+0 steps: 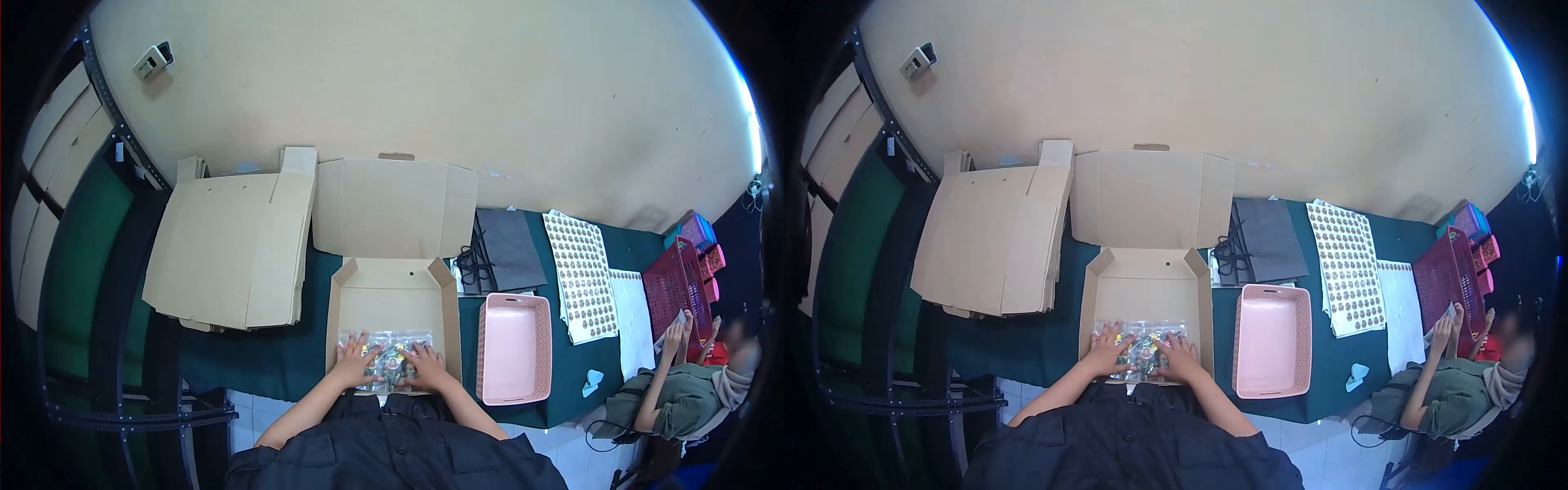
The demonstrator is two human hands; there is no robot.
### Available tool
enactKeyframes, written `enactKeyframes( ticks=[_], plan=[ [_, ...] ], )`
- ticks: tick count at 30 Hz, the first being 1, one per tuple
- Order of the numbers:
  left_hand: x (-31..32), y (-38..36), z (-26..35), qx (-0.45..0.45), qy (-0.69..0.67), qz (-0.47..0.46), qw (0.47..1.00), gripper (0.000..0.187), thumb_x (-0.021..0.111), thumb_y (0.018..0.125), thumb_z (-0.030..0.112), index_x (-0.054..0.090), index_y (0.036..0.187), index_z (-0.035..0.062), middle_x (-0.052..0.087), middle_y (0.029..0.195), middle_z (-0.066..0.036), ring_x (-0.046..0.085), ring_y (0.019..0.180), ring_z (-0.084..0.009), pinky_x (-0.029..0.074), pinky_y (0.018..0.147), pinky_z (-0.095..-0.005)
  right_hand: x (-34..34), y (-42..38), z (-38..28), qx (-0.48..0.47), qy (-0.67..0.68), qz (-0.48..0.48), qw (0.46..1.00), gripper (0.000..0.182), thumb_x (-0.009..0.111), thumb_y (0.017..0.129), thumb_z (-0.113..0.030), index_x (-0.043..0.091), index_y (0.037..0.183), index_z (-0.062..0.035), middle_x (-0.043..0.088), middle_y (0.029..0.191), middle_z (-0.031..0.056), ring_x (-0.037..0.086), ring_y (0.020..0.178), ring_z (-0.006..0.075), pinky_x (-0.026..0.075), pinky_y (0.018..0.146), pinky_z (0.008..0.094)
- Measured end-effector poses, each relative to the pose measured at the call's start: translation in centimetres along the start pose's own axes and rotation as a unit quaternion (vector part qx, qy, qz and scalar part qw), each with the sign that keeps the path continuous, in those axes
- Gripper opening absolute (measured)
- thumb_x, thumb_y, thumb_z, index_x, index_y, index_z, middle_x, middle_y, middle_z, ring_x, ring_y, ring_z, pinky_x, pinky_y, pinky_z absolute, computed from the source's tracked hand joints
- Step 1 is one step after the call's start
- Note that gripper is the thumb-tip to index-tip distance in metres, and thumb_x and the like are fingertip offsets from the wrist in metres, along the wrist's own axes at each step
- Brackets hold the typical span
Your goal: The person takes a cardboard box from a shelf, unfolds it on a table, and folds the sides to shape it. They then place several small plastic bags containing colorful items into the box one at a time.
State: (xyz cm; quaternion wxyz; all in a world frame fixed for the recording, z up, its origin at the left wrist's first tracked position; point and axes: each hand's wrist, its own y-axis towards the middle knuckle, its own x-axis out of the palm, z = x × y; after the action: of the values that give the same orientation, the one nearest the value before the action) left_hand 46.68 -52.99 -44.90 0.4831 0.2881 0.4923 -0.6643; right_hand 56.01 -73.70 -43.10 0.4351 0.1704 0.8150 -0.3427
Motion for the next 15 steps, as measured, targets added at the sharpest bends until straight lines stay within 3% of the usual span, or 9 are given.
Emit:
enactKeyframes(
  ticks=[1, 3, 4, 9, 12, 14, 15],
  plan=[
    [0.2, 0.1, -0.1, 0.0, 0.0, 0.002, 1.0, 0.081, 0.059, 0.068, 0.06, 0.021, 0.135, 0.0378, -0.002, 0.144, -0.016, -0.002, 0.13, -0.0435, 0.012, 0.095, -0.0664, 0.0, 0.7, 0.9, -0.001, -0.001, 0.001, 1.0, 0.078, 0.068, 0.065, -0.045, 0.032, 0.132, -0.0283, 0.024, 0.139, 0.0174, 0.024, 0.126, 0.0396, 0.021, 0.099, 0.0567],
    [0.7, 0.1, -0.4, 0.007, -0.007, 0.034, 0.999, 0.075, 0.055, 0.073, 0.057, 0.02, 0.136, 0.0353, -0.001, 0.144, -0.017, -0.002, 0.13, -0.0434, 0.012, 0.095, -0.0664, 0.2, 2.1, 3.1, -0.035, 0.129, 0.069, 0.989, 0.062, 0.065, 0.071, -0.036, 0.042, 0.127, -0.0236, 0.035, 0.132, 0.02, 0.033, 0.122, 0.0375, 0.027, 0.1, 0.0471],
    [0.6, 0.0, -0.4, 0.007, -0.007, 0.033, 0.999, 0.075, 0.055, 0.073, 0.057, 0.02, 0.136, 0.0353, -0.001, 0.144, -0.017, -0.002, 0.13, -0.0434, 0.012, 0.095, -0.0664, -0.6, 2.3, 3.2, -0.043, 0.125, 0.141, 0.981, 0.053, 0.061, 0.075, -0.029, 0.046, 0.123, -0.016, 0.042, 0.126, 0.0214, 0.039, 0.117, 0.037, 0.031, 0.099, 0.0399],
    [0.2, 1.1, 0.3, -0.059, -0.026, 0.033, 0.997, 0.072, 0.044, 0.079, 0.058, 0.017, 0.138, 0.0271, 0.001, 0.144, -0.017, 0.0, 0.131, -0.0416, 0.01, 0.098, -0.062, -2.5, 4.1, 2.7, -0.051, 0.155, 0.213, 0.963, 0.059, 0.061, 0.076, -0.031, 0.04, 0.126, -0.0078, 0.041, 0.126, 0.0218, 0.037, 0.118, 0.0369, 0.029, 0.1, 0.0417],
    [-0.1, 1.8, 0.1, -0.065, -0.05, 0.079, 0.994, 0.072, 0.041, 0.08, 0.058, 0.017, 0.139, 0.024, 0.002, 0.144, -0.017, 0.001, 0.131, -0.0408, 0.01, 0.1, -0.0593, -1.9, 4.8, 2.5, -0.063, 0.065, 0.218, 0.972, 0.063, 0.06, 0.076, -0.036, 0.037, 0.128, -0.0087, 0.042, 0.125, 0.0217, 0.037, 0.118, 0.0357, 0.027, 0.1, 0.0446],
    [-0.6, 2.2, -0.4, -0.07, -0.05, 0.081, 0.993, 0.07, 0.04, 0.081, 0.057, 0.017, 0.139, 0.0231, 0.003, 0.144, -0.017, 0.001, 0.131, -0.0408, 0.01, 0.1, -0.059, -2.4, 4.9, 2.0, 0.001, 0.055, 0.04, 0.998, 0.066, 0.059, 0.076, -0.042, 0.036, 0.13, -0.0109, 0.039, 0.128, 0.0199, 0.037, 0.118, 0.0359, 0.024, 0.099, 0.0479],
    [-0.5, 2.4, -0.7, -0.075, -0.054, 0.08, 0.993, 0.069, 0.039, 0.083, 0.056, 0.016, 0.139, 0.0222, 0.004, 0.144, -0.017, 0.0, 0.131, -0.0408, 0.01, 0.101, -0.0587, -2.5, 5.2, 2.1, 0.001, 0.055, 0.041, 0.998, 0.066, 0.059, 0.076, -0.042, 0.036, 0.13, -0.0109, 0.039, 0.128, 0.0199, 0.037, 0.118, 0.0359, 0.024, 0.099, 0.0479]
  ],
)
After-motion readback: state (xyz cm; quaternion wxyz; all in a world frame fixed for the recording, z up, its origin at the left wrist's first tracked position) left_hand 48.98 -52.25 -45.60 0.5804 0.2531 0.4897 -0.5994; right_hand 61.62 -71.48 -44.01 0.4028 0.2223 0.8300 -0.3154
